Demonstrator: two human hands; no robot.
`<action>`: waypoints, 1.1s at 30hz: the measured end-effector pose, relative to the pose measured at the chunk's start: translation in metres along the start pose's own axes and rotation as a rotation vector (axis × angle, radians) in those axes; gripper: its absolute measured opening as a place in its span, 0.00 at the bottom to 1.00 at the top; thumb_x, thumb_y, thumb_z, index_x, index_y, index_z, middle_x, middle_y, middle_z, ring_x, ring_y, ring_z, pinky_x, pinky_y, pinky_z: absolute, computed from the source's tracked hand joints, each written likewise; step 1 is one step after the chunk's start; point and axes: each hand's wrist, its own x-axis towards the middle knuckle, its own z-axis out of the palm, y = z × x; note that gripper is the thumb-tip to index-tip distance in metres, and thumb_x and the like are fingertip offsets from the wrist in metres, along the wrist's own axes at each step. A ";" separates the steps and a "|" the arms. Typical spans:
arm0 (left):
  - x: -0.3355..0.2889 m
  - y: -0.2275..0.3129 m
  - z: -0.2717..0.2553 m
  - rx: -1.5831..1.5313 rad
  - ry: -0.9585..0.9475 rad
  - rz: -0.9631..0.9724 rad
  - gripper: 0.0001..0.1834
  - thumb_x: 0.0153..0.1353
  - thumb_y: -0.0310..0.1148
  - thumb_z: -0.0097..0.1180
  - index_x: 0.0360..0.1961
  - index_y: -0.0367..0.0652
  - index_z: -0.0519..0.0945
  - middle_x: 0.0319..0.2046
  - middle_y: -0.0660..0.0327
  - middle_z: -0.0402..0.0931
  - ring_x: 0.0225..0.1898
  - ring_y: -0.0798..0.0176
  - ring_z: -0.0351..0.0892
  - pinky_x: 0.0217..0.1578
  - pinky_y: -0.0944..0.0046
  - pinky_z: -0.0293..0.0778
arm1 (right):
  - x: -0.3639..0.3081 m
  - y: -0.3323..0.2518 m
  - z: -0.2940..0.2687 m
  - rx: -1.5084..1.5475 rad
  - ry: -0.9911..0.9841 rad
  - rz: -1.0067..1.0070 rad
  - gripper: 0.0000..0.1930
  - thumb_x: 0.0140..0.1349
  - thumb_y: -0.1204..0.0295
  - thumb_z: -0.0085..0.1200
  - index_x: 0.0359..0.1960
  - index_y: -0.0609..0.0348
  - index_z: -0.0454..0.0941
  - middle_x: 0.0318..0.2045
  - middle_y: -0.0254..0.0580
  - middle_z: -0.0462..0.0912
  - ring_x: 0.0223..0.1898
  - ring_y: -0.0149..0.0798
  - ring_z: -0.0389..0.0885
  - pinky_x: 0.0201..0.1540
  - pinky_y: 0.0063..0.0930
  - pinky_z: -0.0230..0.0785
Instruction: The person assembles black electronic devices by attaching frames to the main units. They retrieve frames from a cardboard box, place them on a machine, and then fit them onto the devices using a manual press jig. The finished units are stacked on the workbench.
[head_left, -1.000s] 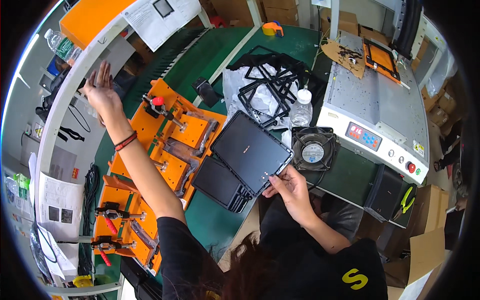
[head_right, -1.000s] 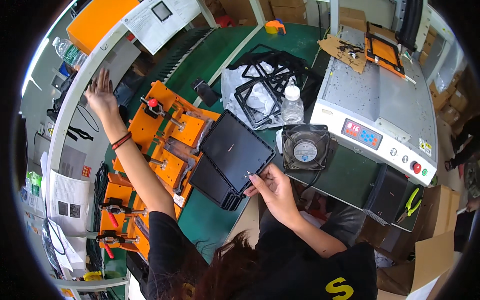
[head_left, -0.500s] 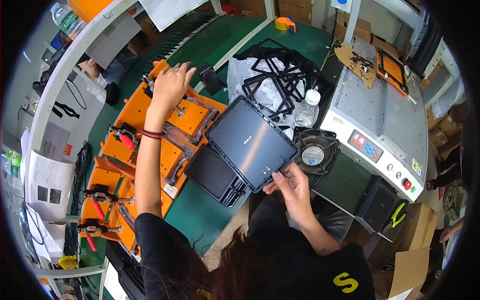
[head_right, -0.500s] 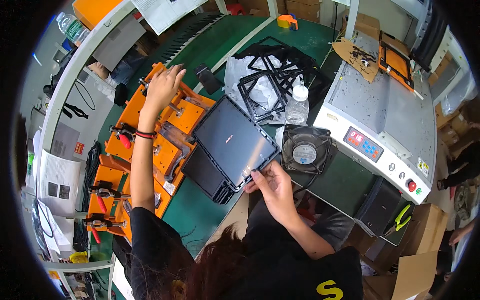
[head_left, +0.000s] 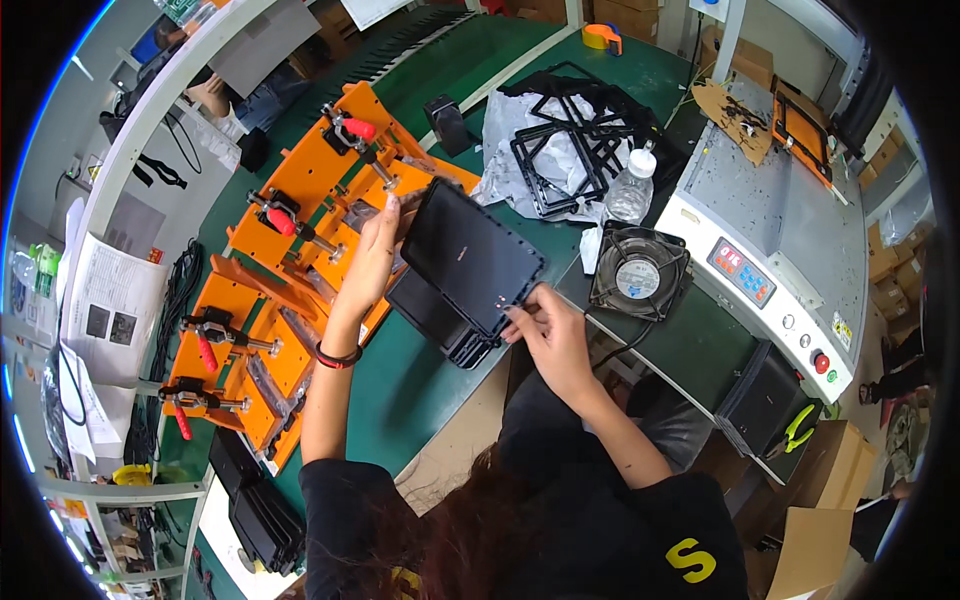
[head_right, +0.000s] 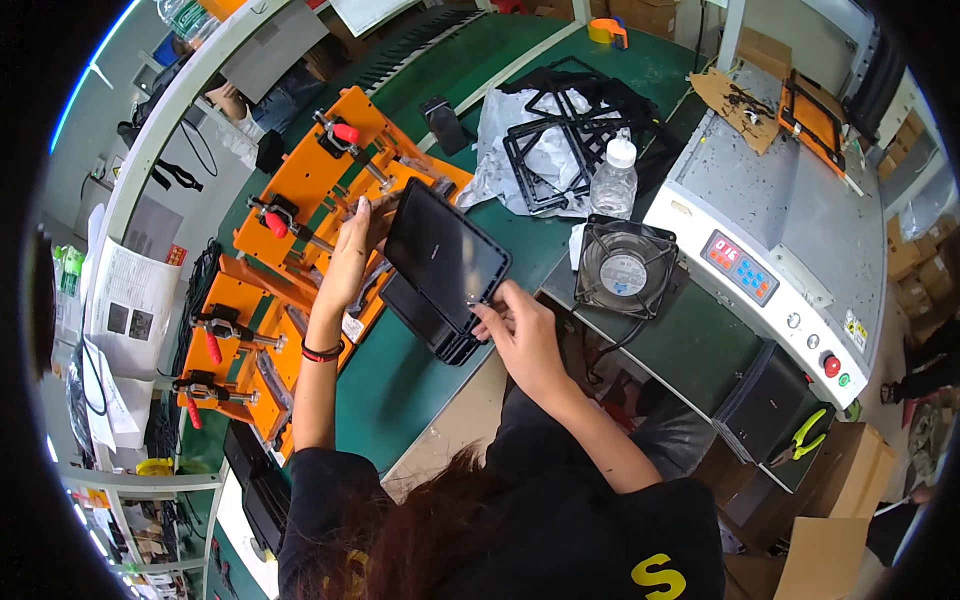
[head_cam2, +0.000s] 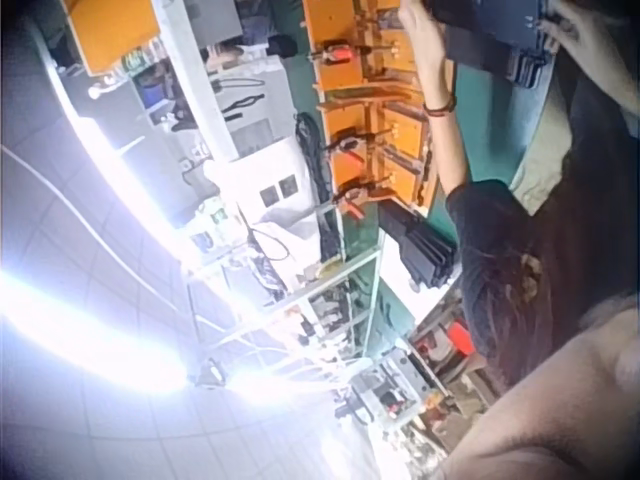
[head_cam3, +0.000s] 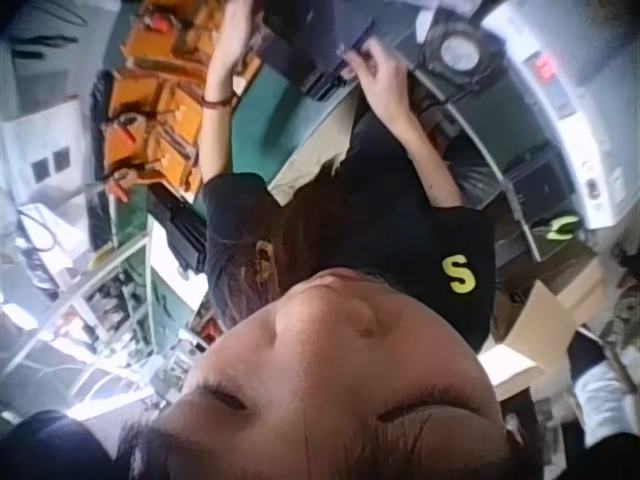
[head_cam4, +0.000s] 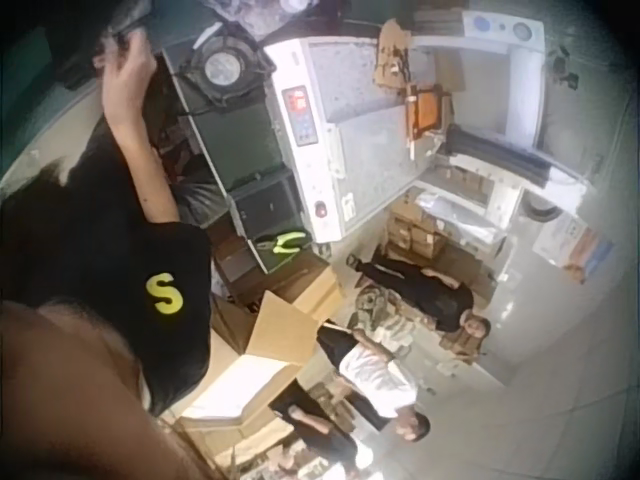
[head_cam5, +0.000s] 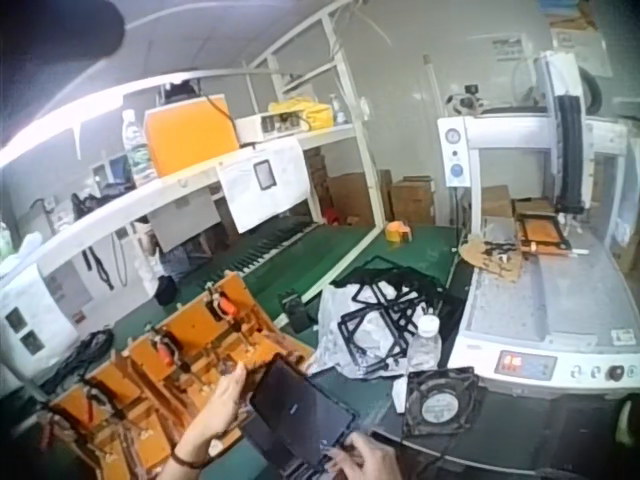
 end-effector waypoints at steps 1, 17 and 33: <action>0.002 -0.007 -0.002 -0.087 -0.001 -0.044 0.34 0.72 0.52 0.27 0.50 0.27 0.71 0.48 0.56 0.74 0.49 0.64 0.71 0.59 0.66 0.59 | 0.001 0.005 0.002 -0.006 -0.018 0.036 0.08 0.63 0.77 0.52 0.29 0.67 0.68 0.21 0.41 0.77 0.23 0.28 0.81 0.24 0.21 0.73; -0.049 -0.022 0.004 -1.141 0.559 0.438 0.31 0.68 0.55 0.36 0.44 0.33 0.74 0.45 0.54 0.74 0.54 0.57 0.67 0.64 0.52 0.54 | 0.003 -0.007 0.016 -0.730 0.095 -0.896 0.09 0.49 0.86 0.58 0.35 0.69 0.79 0.29 0.42 0.75 0.27 0.37 0.78 0.27 0.24 0.73; -0.052 -0.006 0.001 -1.273 0.671 0.563 0.35 0.68 0.55 0.31 0.42 0.31 0.78 0.46 0.53 0.74 0.56 0.56 0.68 0.65 0.53 0.54 | 0.019 -0.030 0.010 -0.723 0.143 -1.038 0.09 0.47 0.84 0.62 0.33 0.68 0.80 0.30 0.43 0.78 0.27 0.37 0.80 0.26 0.23 0.74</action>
